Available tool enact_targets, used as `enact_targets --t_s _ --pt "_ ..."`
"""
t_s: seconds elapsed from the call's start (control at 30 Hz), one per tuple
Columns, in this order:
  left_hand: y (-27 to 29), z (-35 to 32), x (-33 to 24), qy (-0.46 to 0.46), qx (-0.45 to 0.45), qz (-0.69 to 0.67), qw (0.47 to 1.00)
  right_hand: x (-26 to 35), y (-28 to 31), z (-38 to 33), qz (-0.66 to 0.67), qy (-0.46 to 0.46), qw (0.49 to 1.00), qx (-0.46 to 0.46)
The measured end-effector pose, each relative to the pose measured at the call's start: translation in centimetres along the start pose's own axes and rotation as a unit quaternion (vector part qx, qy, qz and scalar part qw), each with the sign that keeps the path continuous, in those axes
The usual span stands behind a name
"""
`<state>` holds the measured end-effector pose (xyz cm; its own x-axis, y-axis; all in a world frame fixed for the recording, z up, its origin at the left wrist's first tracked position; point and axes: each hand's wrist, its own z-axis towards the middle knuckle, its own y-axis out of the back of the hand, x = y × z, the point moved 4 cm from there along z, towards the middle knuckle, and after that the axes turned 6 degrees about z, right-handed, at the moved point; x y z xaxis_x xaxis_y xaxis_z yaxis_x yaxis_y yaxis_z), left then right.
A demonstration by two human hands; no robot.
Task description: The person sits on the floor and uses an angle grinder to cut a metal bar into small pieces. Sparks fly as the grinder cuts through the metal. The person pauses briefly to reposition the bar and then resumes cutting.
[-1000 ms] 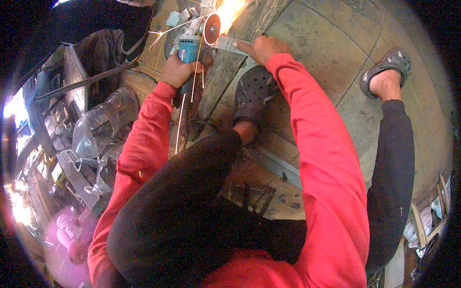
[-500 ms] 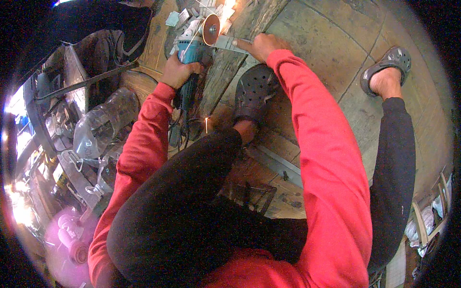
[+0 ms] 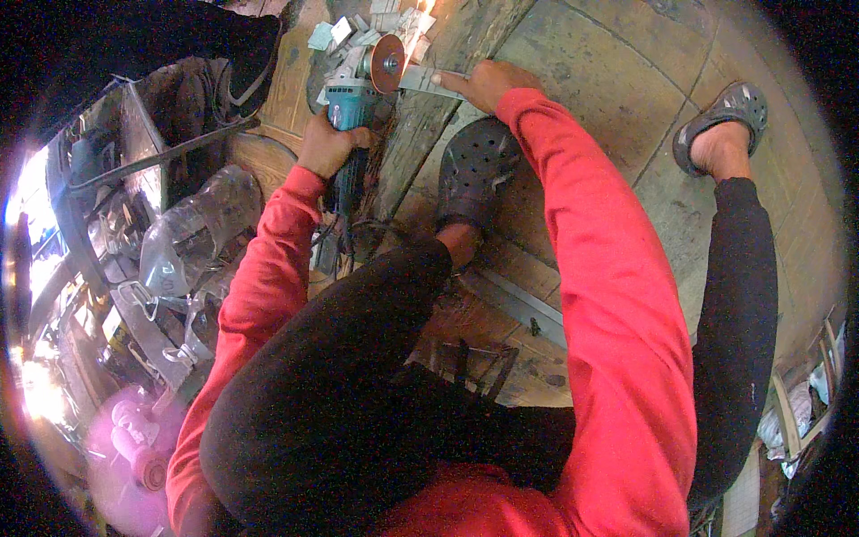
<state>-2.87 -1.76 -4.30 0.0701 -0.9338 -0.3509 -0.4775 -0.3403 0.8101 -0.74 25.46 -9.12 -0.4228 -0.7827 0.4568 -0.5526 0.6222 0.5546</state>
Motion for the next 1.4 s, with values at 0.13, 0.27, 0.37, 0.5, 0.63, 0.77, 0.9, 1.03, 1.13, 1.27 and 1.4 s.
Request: enact_targets --t_s 0.13,0.27,0.37,0.5,0.63,0.77,0.9,1.03,1.13,1.27,1.4 --pt "-0.3 0.1 0.9 -0.003 0.005 -0.005 1.000 0.3 0.0 -0.1 0.003 -0.002 1.000 0.004" --pt "-0.3 -0.3 0.5 -0.009 0.024 -0.042 0.999 0.1 0.0 -0.1 0.018 0.031 0.999 -0.003" --pt "0.0 -1.3 -0.5 -0.014 0.026 -0.143 0.989 0.1 0.0 -0.1 0.066 0.130 0.989 0.007" --pt "0.4 -2.9 -0.8 0.060 0.044 -0.002 0.997 0.1 0.3 -0.9 0.046 0.096 0.990 -0.093" --pt "-0.5 -2.7 0.6 0.049 0.026 -0.059 0.997 -0.1 -0.3 -0.9 -0.067 -0.022 0.996 -0.060" --pt "-2.5 -2.9 2.6 0.023 0.052 -0.304 0.951 0.1 0.2 -3.1 -0.067 0.024 0.981 -0.181" --pt "-3.5 -4.4 3.2 0.099 0.168 -0.664 0.722 3.1 -2.0 -8.2 -0.016 0.227 0.949 -0.220" --pt "-2.6 -5.1 3.1 0.106 0.090 -0.773 0.619 8.7 -8.2 -12.0 0.239 0.337 0.888 0.201" --pt "-2.3 -6.8 3.5 0.056 0.056 -0.801 0.594 10.7 -8.8 -12.8 0.147 0.356 0.909 0.161" --pt "-3.7 -9.4 4.2 0.096 0.039 -0.806 0.582 11.9 -9.0 -13.4 0.048 0.453 0.870 0.189" --pt "-4.4 -10.3 3.4 0.081 0.050 -0.884 0.458 12.0 -9.6 -13.0 -0.014 0.481 0.865 0.140"
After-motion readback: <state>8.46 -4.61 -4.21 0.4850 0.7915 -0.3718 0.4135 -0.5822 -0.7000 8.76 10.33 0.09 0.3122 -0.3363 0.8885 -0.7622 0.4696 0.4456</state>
